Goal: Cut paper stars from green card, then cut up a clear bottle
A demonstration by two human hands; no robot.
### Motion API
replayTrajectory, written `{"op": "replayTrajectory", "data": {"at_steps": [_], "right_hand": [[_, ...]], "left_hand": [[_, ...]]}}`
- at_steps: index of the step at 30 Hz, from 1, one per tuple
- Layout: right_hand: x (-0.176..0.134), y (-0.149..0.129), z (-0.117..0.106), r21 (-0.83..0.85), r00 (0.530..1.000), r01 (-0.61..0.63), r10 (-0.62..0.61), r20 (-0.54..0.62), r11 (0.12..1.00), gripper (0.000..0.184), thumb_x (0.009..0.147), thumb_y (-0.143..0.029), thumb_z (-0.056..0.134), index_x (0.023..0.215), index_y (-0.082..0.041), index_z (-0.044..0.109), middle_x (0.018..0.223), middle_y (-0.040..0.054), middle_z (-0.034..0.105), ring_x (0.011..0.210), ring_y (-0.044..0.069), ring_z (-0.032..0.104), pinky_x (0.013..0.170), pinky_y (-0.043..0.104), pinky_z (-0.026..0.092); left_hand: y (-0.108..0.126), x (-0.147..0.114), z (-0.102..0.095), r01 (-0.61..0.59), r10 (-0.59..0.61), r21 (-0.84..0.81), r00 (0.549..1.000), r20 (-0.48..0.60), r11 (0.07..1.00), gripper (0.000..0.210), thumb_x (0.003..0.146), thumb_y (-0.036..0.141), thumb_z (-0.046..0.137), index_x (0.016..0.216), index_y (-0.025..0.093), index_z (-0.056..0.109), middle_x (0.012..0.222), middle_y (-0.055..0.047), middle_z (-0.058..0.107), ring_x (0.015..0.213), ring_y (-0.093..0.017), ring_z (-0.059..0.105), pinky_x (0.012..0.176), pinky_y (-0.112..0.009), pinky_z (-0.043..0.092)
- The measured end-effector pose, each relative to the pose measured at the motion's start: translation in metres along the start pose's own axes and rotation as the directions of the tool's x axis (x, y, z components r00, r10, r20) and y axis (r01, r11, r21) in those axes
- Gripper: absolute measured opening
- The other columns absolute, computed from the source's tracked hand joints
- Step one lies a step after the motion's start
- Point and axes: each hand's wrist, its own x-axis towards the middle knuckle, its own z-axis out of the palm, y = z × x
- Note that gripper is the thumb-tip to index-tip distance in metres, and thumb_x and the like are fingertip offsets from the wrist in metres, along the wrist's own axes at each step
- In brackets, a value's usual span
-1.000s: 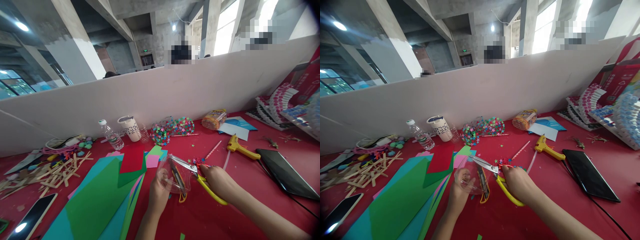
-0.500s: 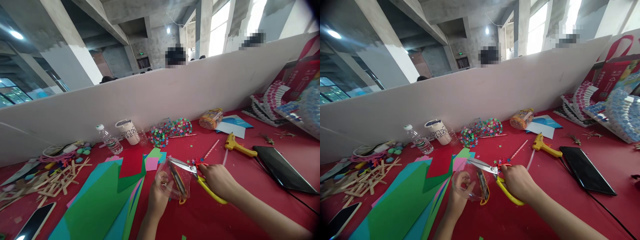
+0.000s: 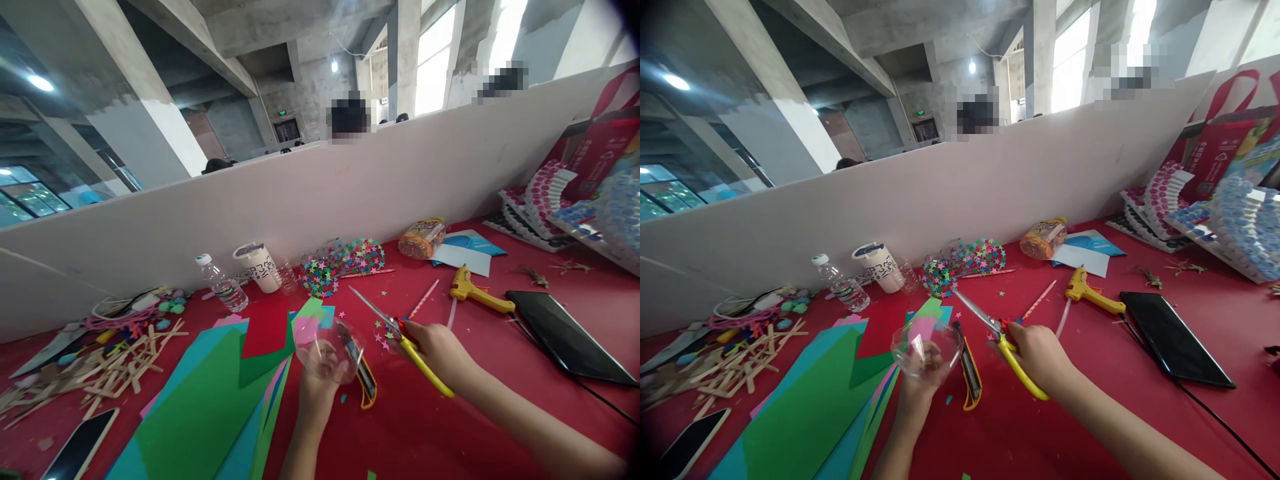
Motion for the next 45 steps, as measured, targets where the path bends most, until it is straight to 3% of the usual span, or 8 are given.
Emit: {"op": "replayTrajectory", "data": {"at_steps": [5,9,13,17,23,28,34,45], "right_hand": [[0.003,0.001,0.003,0.113,0.999,-0.040,0.040,0.003,0.993,0.046,0.091,-0.055,0.035,0.059,-0.023,0.038,0.049,0.0009,0.052,0.043,0.014,0.046,0.046,0.025,0.022],[0.004,0.001,0.006,0.160,0.998,-0.061,0.058,0.022,0.985,0.045,0.089,-0.058,0.037,0.059,-0.024,0.036,0.049,-0.0012,0.046,0.043,0.013,0.036,0.045,0.025,0.021],[0.004,0.000,0.005,0.181,0.997,-0.071,0.065,0.036,0.981,0.046,0.088,-0.060,0.036,0.059,-0.024,0.033,0.049,-0.0024,0.042,0.044,0.013,0.032,0.047,0.025,0.021],[0.004,-0.002,0.003,0.196,0.996,-0.075,0.064,0.058,0.978,0.047,0.088,-0.061,0.034,0.059,-0.024,0.031,0.050,-0.0027,0.040,0.045,0.013,0.033,0.047,0.025,0.022],[0.004,-0.003,0.004,0.186,0.994,-0.074,0.058,0.089,0.980,0.047,0.088,-0.060,0.035,0.059,-0.024,0.032,0.050,-0.0016,0.043,0.045,0.014,0.039,0.047,0.025,0.022],[0.003,-0.005,0.005,0.160,0.995,-0.061,0.047,0.090,0.985,0.043,0.089,-0.056,0.038,0.060,-0.024,0.035,0.050,0.0007,0.050,0.045,0.017,0.050,0.046,0.026,0.023],[0.001,-0.003,0.003,0.110,0.999,-0.031,0.026,0.047,0.993,0.040,0.089,-0.053,0.042,0.060,-0.024,0.039,0.051,0.0025,0.055,0.050,0.021,0.058,0.048,0.026,0.023],[0.001,-0.002,0.005,0.078,0.999,-0.031,0.028,0.046,0.996,0.040,0.089,-0.052,0.043,0.060,-0.023,0.045,0.052,0.0034,0.059,0.051,0.021,0.060,0.047,0.025,0.024]], "left_hand": [[0.000,-0.002,0.000,0.094,-0.088,-0.185,0.995,0.039,0.978,0.042,0.072,0.034,0.067,0.109,0.020,0.056,0.080,-0.001,0.060,0.076,-0.016,0.058,0.079,-0.031,0.046],[0.008,-0.004,-0.004,0.175,-0.157,-0.221,0.983,0.097,0.959,0.040,0.077,0.036,0.066,0.113,0.022,0.057,0.090,-0.002,0.064,0.084,-0.017,0.059,0.087,-0.032,0.043],[0.012,-0.004,0.000,0.127,-0.113,-0.244,0.991,0.069,0.961,0.036,0.073,0.037,0.070,0.104,0.021,0.058,0.084,-0.001,0.064,0.076,-0.015,0.060,0.081,-0.029,0.046],[0.008,-0.003,0.006,0.049,-0.058,-0.209,0.998,-0.034,0.977,0.037,0.066,0.036,0.076,0.094,0.020,0.057,0.082,0.000,0.063,0.077,-0.016,0.062,0.078,-0.028,0.047],[0.000,-0.001,0.006,-0.001,-0.009,-0.093,0.994,-0.104,0.996,0.052,0.069,0.039,0.072,0.114,0.022,0.054,0.084,-0.001,0.062,0.078,-0.018,0.062,0.077,-0.031,0.049],[-0.003,0.000,0.003,0.006,-0.012,-0.050,0.992,-0.124,0.999,0.031,0.071,0.040,0.070,0.092,0.021,0.059,0.081,-0.001,0.063,0.082,-0.020,0.061,0.077,-0.031,0.046],[0.004,0.000,0.003,-0.010,-0.002,-0.078,0.988,-0.157,0.997,0.029,0.069,0.036,0.072,0.086,0.020,0.056,0.067,0.004,0.056,0.060,-0.013,0.055,0.064,-0.026,0.044],[0.013,0.000,0.001,0.166,-0.149,-0.253,0.985,0.084,0.953,0.027,0.077,0.038,0.066,0.091,0.016,0.056,0.052,0.005,0.055,0.049,-0.012,0.051,0.055,-0.025,0.043]]}}
